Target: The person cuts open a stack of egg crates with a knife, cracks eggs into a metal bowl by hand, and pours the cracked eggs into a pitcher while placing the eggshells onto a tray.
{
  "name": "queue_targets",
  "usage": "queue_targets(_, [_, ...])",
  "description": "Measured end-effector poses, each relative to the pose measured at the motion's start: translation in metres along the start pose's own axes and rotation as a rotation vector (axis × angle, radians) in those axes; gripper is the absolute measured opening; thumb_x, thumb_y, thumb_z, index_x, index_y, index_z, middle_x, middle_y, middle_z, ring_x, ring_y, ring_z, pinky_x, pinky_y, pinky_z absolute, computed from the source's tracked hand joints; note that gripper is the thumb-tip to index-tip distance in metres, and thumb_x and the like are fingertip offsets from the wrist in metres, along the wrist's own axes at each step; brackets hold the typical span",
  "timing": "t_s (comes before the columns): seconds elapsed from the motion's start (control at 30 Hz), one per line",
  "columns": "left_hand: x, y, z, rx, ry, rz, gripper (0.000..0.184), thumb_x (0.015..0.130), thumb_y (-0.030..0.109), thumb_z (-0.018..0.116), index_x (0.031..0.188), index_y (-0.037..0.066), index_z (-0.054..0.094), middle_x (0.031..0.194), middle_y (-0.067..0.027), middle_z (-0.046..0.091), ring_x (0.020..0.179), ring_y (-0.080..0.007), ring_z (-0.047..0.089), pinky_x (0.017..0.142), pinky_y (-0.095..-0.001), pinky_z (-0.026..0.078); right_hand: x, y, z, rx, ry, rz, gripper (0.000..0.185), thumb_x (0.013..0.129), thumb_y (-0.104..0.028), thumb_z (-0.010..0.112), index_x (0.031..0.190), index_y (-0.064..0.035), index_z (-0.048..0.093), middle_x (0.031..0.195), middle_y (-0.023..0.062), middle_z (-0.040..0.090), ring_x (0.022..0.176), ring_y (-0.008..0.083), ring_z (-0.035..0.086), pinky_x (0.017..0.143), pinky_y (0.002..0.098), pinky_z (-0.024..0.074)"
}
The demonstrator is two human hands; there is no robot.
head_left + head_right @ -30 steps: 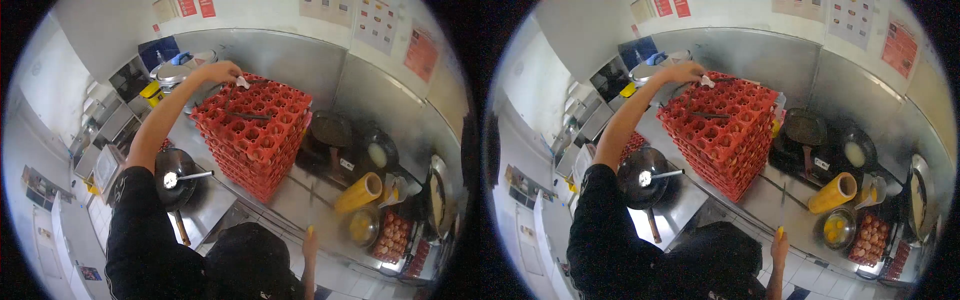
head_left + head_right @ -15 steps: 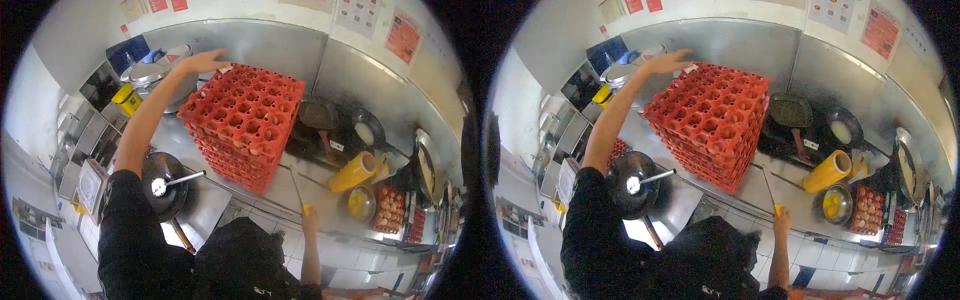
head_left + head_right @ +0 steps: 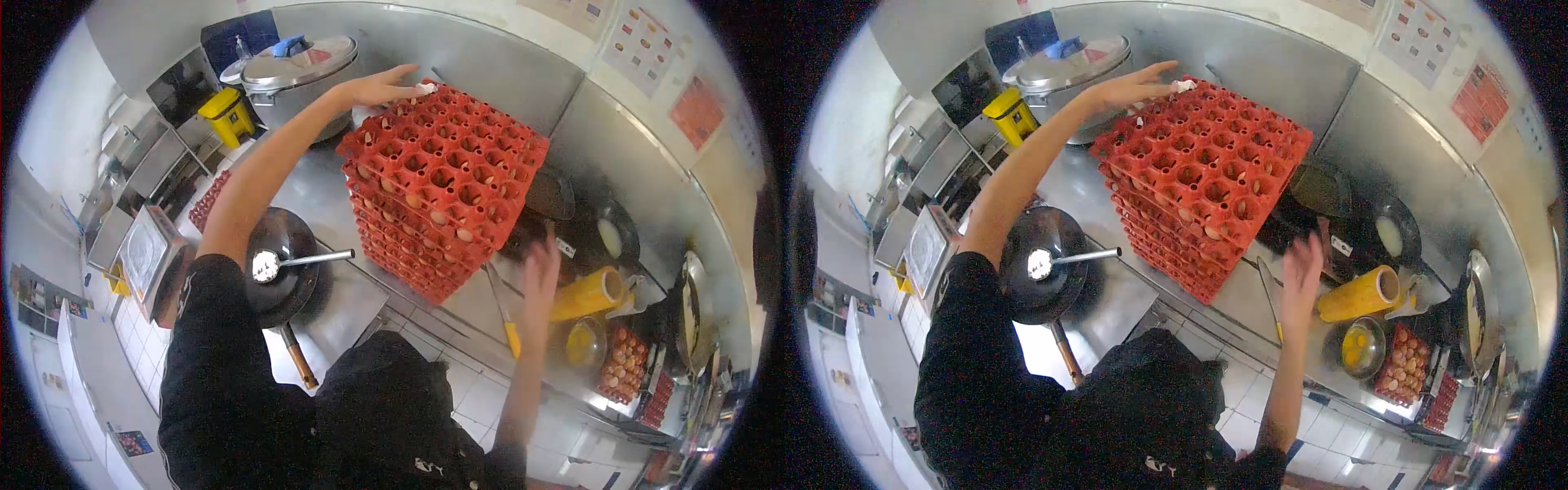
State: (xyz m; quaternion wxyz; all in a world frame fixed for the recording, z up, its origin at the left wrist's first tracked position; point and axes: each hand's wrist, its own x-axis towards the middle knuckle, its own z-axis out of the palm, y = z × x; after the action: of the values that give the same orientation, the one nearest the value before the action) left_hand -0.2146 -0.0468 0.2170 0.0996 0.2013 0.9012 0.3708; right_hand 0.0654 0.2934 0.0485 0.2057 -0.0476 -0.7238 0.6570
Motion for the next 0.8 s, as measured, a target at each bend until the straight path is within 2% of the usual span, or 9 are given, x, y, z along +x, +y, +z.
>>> queue_targets(0.1, [0.025,-0.018,0.016,-0.038,0.046,0.265,0.079,0.091,0.062,0.057,0.150,0.013,0.040,0.146,-0.0170,0.048,0.122,-0.0307,0.056,0.100,-0.0413,0.046,0.034,-0.062,0.054,0.342,0.011,-0.087,0.063,0.101,-0.021,0.057,0.153,-0.0076,0.026,0.154,0.0187,0.033,0.141,0.0261,0.035,0.117,0.0385,0.0261])
queue_targets(0.2, [0.036,-0.017,0.027,0.067,0.120,0.232,0.074,0.090,0.061,0.058,0.144,0.011,0.049,0.140,-0.0177,0.055,0.126,-0.0304,0.055,0.106,-0.0371,0.040,0.047,-0.082,0.093,0.362,-0.060,-0.089,0.064,0.101,-0.022,0.057,0.153,-0.0053,0.024,0.157,0.0163,0.027,0.144,0.0239,0.029,0.118,0.0372,0.0234])
queue_targets(0.23, [0.037,-0.017,0.030,0.139,0.165,0.265,0.069,0.089,0.060,0.061,0.137,0.010,0.058,0.133,-0.0185,0.060,0.124,-0.0321,0.056,0.105,-0.0385,0.042,0.052,-0.076,0.099,0.270,-0.042,-0.142,0.065,0.100,-0.022,0.058,0.152,-0.0031,0.024,0.157,0.0142,0.028,0.143,0.0226,0.030,0.117,0.0364,0.0242])
queue_targets(0.47, [0.055,-0.014,0.014,0.353,0.204,0.326,0.063,0.089,0.057,0.061,0.134,0.012,0.060,0.132,-0.0183,0.062,0.121,-0.0338,0.058,0.102,-0.0426,0.045,0.048,-0.141,0.118,0.459,-0.067,-0.183,0.065,0.100,-0.020,0.058,0.152,-0.0022,0.024,0.154,0.0147,0.030,0.140,0.0219,0.034,0.116,0.0368,0.0270])
queue_targets(0.6, [0.066,0.019,-0.031,0.507,0.248,0.333,0.065,0.089,0.056,0.059,0.135,0.011,0.057,0.129,-0.0182,0.063,0.116,-0.0337,0.061,0.101,-0.0434,0.046,0.069,-0.172,0.122,0.406,-0.020,-0.252,0.070,0.100,-0.027,0.059,0.152,0.0006,0.022,0.153,0.0151,0.031,0.139,0.0229,0.035,0.115,0.0360,0.0287])
queue_targets(0.63, [0.066,0.029,-0.047,0.439,0.169,0.299,0.056,0.092,0.045,0.061,0.137,0.012,0.056,0.127,-0.0176,0.063,0.117,-0.0320,0.059,0.101,-0.0432,0.045,0.073,-0.182,0.123,0.401,-0.008,-0.257,0.073,0.099,-0.030,0.060,0.152,0.0010,0.021,0.152,0.0148,0.033,0.138,0.0232,0.037,0.115,0.0362,0.0297])
queue_targets(0.73, [0.093,0.015,-0.104,0.585,0.253,0.302,0.074,0.088,0.061,0.056,0.138,0.007,0.055,0.136,-0.0248,0.056,0.129,-0.0398,0.051,0.110,-0.0447,0.040,0.070,-0.210,0.130,0.545,-0.128,-0.286,0.073,0.099,-0.030,0.059,0.152,0.0013,0.021,0.152,0.0147,0.033,0.137,0.0234,0.038,0.115,0.0374,0.0308])
queue_targets(0.77, [0.069,0.023,-0.117,0.611,0.293,0.334,0.076,0.087,0.063,0.057,0.137,0.006,0.056,0.136,-0.0248,0.056,0.128,-0.0396,0.052,0.110,-0.0447,0.040,0.068,-0.215,0.135,0.541,-0.104,-0.280,0.059,0.099,-0.031,0.057,0.147,-0.0054,0.034,0.143,0.0092,0.047,0.131,0.0223,0.048,0.108,0.0415,0.0412])
queue_targets(0.8, [0.033,0.036,-0.131,0.640,0.332,0.355,0.078,0.086,0.064,0.057,0.136,0.004,0.056,0.135,-0.0248,0.056,0.127,-0.0395,0.053,0.109,-0.0448,0.040,0.064,-0.218,0.139,0.498,-0.106,-0.315,0.059,0.100,-0.031,0.056,0.148,-0.0062,0.033,0.143,0.0093,0.047,0.131,0.0231,0.047,0.109,0.0423,0.0406])
